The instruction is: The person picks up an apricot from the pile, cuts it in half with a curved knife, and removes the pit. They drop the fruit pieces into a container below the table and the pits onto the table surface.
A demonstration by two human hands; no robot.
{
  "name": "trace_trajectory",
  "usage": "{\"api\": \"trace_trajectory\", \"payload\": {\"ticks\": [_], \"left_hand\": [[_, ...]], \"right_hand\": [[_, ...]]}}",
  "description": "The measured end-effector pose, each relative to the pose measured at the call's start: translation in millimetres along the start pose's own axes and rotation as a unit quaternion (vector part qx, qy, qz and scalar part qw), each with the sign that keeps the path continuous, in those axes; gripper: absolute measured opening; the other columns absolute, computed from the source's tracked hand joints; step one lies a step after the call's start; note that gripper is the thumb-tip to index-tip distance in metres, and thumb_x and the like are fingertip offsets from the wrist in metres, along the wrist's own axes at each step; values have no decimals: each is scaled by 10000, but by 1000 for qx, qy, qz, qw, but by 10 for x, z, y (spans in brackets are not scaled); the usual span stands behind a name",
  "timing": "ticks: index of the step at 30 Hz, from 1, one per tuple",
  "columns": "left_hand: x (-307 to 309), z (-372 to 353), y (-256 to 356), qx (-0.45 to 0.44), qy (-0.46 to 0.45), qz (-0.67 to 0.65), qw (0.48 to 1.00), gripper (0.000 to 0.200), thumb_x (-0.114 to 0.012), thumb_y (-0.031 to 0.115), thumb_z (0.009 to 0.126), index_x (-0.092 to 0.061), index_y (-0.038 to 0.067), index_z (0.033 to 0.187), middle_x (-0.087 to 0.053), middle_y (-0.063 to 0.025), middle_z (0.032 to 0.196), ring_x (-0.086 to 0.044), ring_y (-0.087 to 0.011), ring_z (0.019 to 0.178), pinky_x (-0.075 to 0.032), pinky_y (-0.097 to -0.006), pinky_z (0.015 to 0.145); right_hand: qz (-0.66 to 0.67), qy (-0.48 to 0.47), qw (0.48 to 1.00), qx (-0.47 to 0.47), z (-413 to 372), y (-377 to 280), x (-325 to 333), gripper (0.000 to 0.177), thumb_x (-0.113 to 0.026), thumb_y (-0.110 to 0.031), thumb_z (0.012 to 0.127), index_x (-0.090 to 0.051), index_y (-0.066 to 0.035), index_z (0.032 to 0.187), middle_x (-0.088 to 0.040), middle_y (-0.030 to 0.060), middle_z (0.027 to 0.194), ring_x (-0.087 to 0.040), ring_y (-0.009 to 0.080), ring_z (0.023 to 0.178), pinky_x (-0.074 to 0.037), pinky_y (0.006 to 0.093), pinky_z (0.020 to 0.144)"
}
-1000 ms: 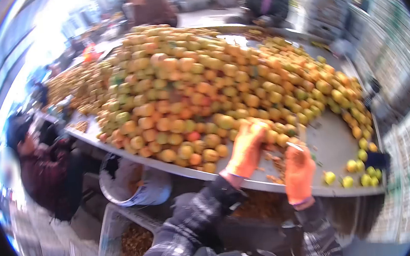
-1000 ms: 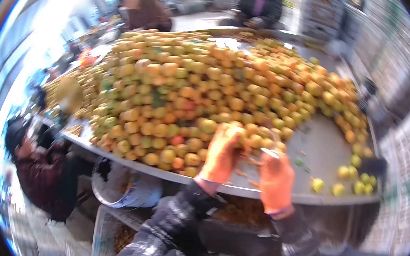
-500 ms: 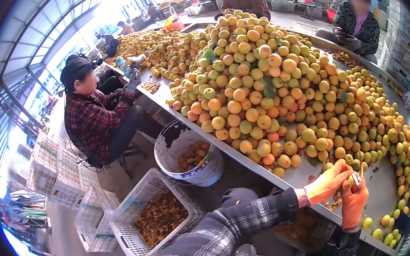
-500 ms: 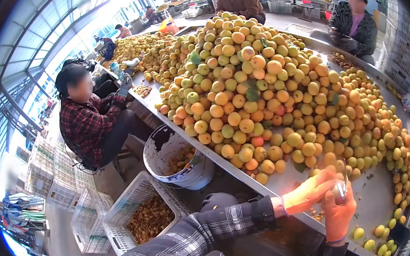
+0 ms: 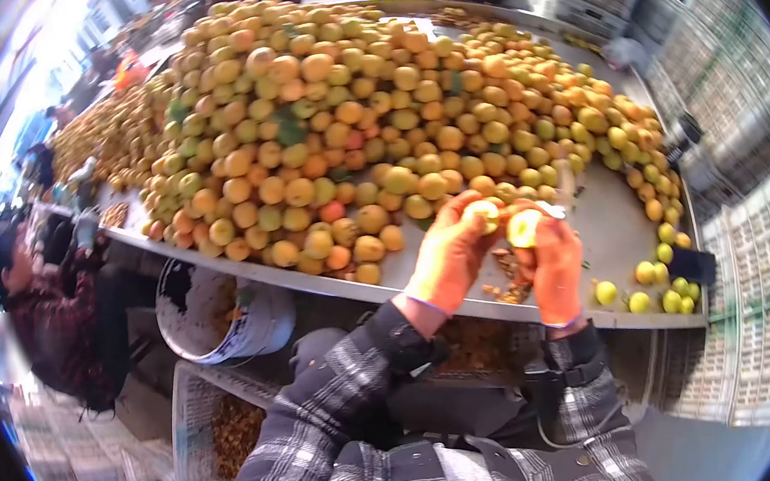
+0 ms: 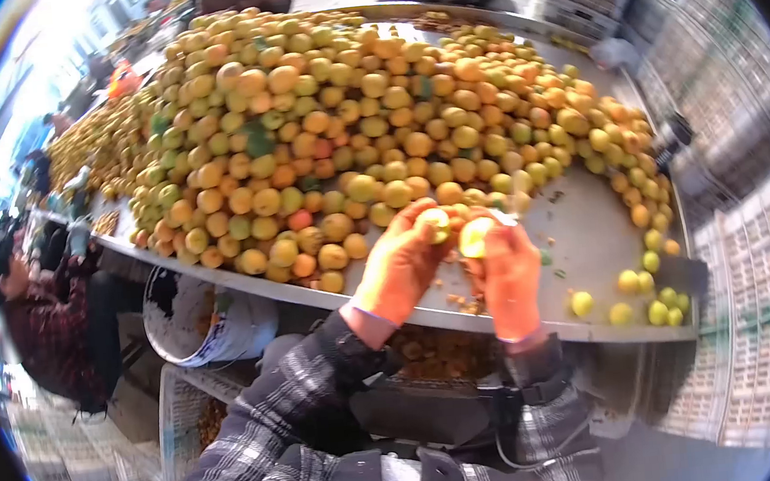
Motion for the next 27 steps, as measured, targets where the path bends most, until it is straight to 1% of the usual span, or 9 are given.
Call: {"api": "trace_trajectory", "payload": {"ticks": [3, 5, 9, 15, 17, 19, 21, 25, 27], "left_hand": [[-39, -37, -1, 1, 2, -44, 999, 352, -576, 105, 994, -456, 62, 1322, -554, -181, 1361, -550, -311, 1269, -446, -443, 1084], [14, -15, -51, 11, -1, -48, 999, 361, -576, 126, 997, -454, 79, 1333, -565, -157, 1371, -542, -301, 1283, -455, -442, 1074], [37, -36, -161, 55, 14, -48, 997, 357, -547, 187, 1021, -454, 92, 1351, -575, -128, 1376, -551, -276, 1272, -492, -425, 1020], [29, -10, -226, 82, 32, -23, 996, 384, -435, 401, 1059, -558, 78, 1226, -670, -66, 1079, -656, -221, 1012, -534, -361, 900], [97, -18, -216, 82, 144, 17, 986, 424, -409, 445, 1061, -612, 76, 1115, -675, -65, 1034, -659, -208, 966, -541, -339, 822], [79, -8, -162, 19, 130, 127, 983, 556, -384, 525, 1048, -625, 30, 964, -660, -71, 792, -647, -200, 717, -538, -319, 688], [-33, -45, -153, 3, 39, 159, 986, 611, -366, 557, 1044, -610, 20, 885, -643, -95, 725, -605, -173, 599, -490, -301, 554], [-140, -128, -289, 66, -18, 207, 976, 683, -360, 630, 1015, -616, 17, 857, -637, -76, 726, -590, -150, 564, -483, -278, 516], [-234, -211, -345, 36, 16, 309, 950, 732, -357, 681, 989, -625, 15, 845, -631, -56, 734, -595, -134, 571, -491, -250, 531]], "right_hand": [[-74, 37, 996, -22, -41, 5, -57, 218, -582, -221, 1004, -658, -20, 1037, -582, -20, 667, -509, 45, 535, -401, 225, 469], [-115, 62, 988, 81, 54, 176, -38, 236, -625, -224, 986, -657, 10, 970, -614, 4, 685, -554, 71, 567, -452, 264, 516], [-195, 23, 980, 17, 4, 253, -65, 241, -681, -214, 941, -640, 20, 897, -655, 116, 650, -631, 198, 567, -494, 331, 552], [-248, -12, 966, 67, -37, 50, -56, 283, -714, -258, 915, -637, 9, 862, -658, 121, 664, -642, 208, 589, -492, 343, 553], [-279, -9, 960, 16, -53, -22, -64, 287, -715, -262, 916, -638, 8, 855, -636, 107, 643, -610, 186, 574, -481, 340, 548], [-144, 50, 986, 68, -5, -17, -71, 268, -685, -233, 937, -627, -2, 814, -581, 20, 597, -515, 98, 528, -423, 293, 493], [29, 50, 996, -69, -26, -102, 28, 222, -661, -200, 955, -621, -29, 820, -529, -39, 607, -459, 43, 516, -348, 244, 463], [210, 102, 972, -2, 33, -196, 170, 207, -618, -210, 988, -600, -63, 843, -447, -66, 607, -389, 21, 492, -271, 228, 442], [225, 80, 968, 74, 66, -273, 202, 284, -524, -263, 1017, -454, -133, 774, -306, -68, 587, -284, 64, 459, -272, 259, 400]]}}
Point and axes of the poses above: each hand's wrist, its own z-axis towards the middle knuckle, its own x-axis out of the back of the hand, y = z × x, the point moved 4 cm from there along z, towards the middle knuckle
